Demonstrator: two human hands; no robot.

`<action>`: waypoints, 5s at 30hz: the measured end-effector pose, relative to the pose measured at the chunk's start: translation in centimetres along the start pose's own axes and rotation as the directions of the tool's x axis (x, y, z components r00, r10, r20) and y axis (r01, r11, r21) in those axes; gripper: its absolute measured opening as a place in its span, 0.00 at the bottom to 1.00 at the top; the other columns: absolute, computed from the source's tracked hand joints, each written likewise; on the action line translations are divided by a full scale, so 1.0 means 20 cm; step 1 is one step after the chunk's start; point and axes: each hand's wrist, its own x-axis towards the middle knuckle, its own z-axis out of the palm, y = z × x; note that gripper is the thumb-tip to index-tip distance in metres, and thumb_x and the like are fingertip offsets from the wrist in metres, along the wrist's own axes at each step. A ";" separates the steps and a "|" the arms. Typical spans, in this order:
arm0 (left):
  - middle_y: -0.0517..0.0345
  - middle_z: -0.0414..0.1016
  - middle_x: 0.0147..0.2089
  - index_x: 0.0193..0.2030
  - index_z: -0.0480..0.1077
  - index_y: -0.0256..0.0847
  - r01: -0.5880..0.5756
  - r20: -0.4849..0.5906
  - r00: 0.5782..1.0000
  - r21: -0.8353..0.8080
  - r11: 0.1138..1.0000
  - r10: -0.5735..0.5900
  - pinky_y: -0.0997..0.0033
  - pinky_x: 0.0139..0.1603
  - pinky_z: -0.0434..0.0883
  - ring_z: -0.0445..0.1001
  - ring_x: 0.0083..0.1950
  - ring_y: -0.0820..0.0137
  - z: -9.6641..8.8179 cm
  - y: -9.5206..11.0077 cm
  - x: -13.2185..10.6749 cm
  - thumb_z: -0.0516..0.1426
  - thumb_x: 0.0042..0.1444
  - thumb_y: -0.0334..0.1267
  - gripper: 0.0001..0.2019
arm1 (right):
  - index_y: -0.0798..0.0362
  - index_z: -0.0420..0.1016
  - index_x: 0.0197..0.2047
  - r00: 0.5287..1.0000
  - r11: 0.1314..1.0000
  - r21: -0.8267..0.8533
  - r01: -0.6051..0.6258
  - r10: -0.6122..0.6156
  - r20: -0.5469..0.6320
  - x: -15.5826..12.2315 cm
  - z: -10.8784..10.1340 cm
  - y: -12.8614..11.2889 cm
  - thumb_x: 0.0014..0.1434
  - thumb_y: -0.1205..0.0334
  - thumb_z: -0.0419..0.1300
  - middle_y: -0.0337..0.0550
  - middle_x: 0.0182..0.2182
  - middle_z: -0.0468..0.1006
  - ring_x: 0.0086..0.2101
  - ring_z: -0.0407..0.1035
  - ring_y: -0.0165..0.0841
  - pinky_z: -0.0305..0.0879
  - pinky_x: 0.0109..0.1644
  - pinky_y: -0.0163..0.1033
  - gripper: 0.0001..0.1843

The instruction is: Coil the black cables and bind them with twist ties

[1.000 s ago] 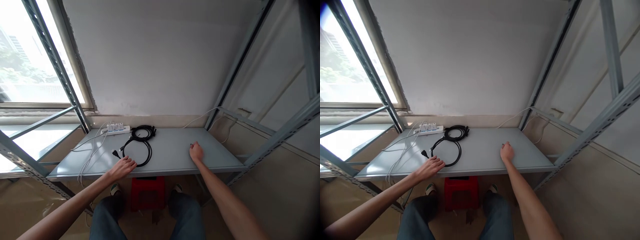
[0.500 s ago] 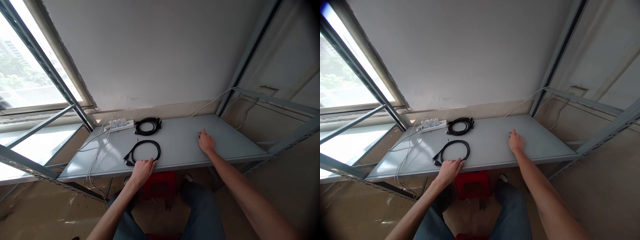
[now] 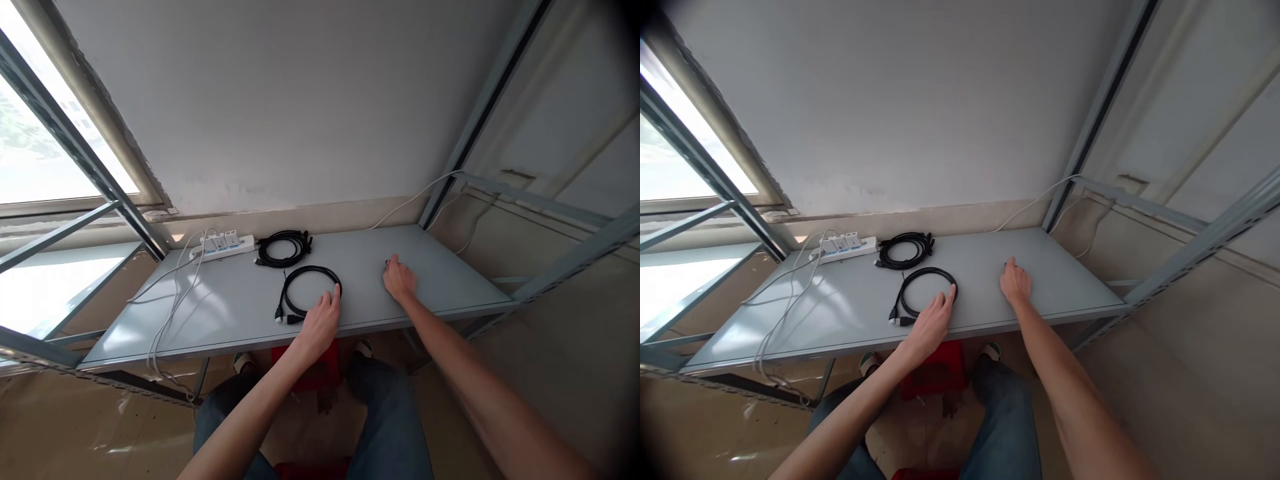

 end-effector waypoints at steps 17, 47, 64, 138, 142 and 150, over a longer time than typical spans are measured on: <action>0.45 0.70 0.59 0.55 0.73 0.40 0.083 -0.200 0.975 -0.077 0.994 -0.098 0.60 0.57 0.70 0.71 0.58 0.59 -0.13 -0.27 -0.04 0.45 0.66 0.29 0.18 | 0.55 0.82 0.49 0.986 0.935 0.355 -0.021 0.077 -0.146 0.04 0.00 0.08 0.72 0.59 0.47 0.53 0.39 0.83 0.38 0.73 0.40 0.59 0.37 0.38 0.22; 0.51 0.78 0.48 0.69 0.70 0.47 -0.114 -0.029 0.993 -0.070 0.991 0.112 0.64 0.58 0.70 0.76 0.54 0.62 -0.08 -0.54 -0.16 0.46 0.68 0.32 0.26 | 0.53 0.83 0.30 0.845 0.325 0.941 0.097 -0.526 0.094 -0.36 0.22 -0.93 0.48 0.57 0.71 0.48 0.33 0.85 0.36 0.77 0.40 0.71 0.43 0.42 0.09; 0.49 0.80 0.49 0.60 0.77 0.47 -0.028 -0.022 0.999 -0.123 0.992 0.025 0.62 0.57 0.72 0.77 0.54 0.58 -0.03 -0.52 -0.03 0.50 0.65 0.35 0.21 | 0.50 0.71 0.26 0.731 0.327 0.898 0.294 -0.682 0.009 -0.29 0.25 -1.02 0.56 0.59 0.53 0.39 0.27 0.75 0.32 0.69 0.33 0.65 0.40 0.36 0.10; 0.51 0.83 0.50 0.61 0.77 0.45 -0.025 -0.117 0.993 -0.179 0.983 0.003 0.66 0.53 0.74 0.80 0.50 0.62 0.01 -0.54 -0.02 0.51 0.64 0.31 0.23 | 0.52 0.69 0.24 0.705 0.254 0.960 0.118 -0.702 0.099 -0.28 0.20 -0.97 0.56 0.63 0.55 0.39 0.27 0.73 0.31 0.65 0.32 0.61 0.41 0.37 0.09; 0.51 0.83 0.52 0.61 0.77 0.45 -0.033 -0.134 0.991 -0.185 0.982 0.008 0.66 0.54 0.73 0.80 0.51 0.61 0.01 -0.54 -0.03 0.51 0.63 0.31 0.23 | 0.52 0.72 0.28 0.761 0.204 0.967 0.151 -0.648 0.018 -0.31 0.21 -0.96 0.59 0.57 0.55 0.38 0.28 0.73 0.32 0.64 0.31 0.61 0.40 0.37 0.12; 0.51 0.83 0.51 0.62 0.76 0.45 -0.027 -0.115 0.993 -0.177 0.984 0.007 0.66 0.53 0.73 0.80 0.50 0.62 -0.01 -0.54 -0.03 0.51 0.63 0.31 0.24 | 0.51 0.73 0.29 0.817 0.152 0.977 0.152 -0.576 -0.038 -0.32 0.19 -0.96 0.59 0.55 0.57 0.40 0.28 0.75 0.32 0.69 0.33 0.66 0.41 0.37 0.11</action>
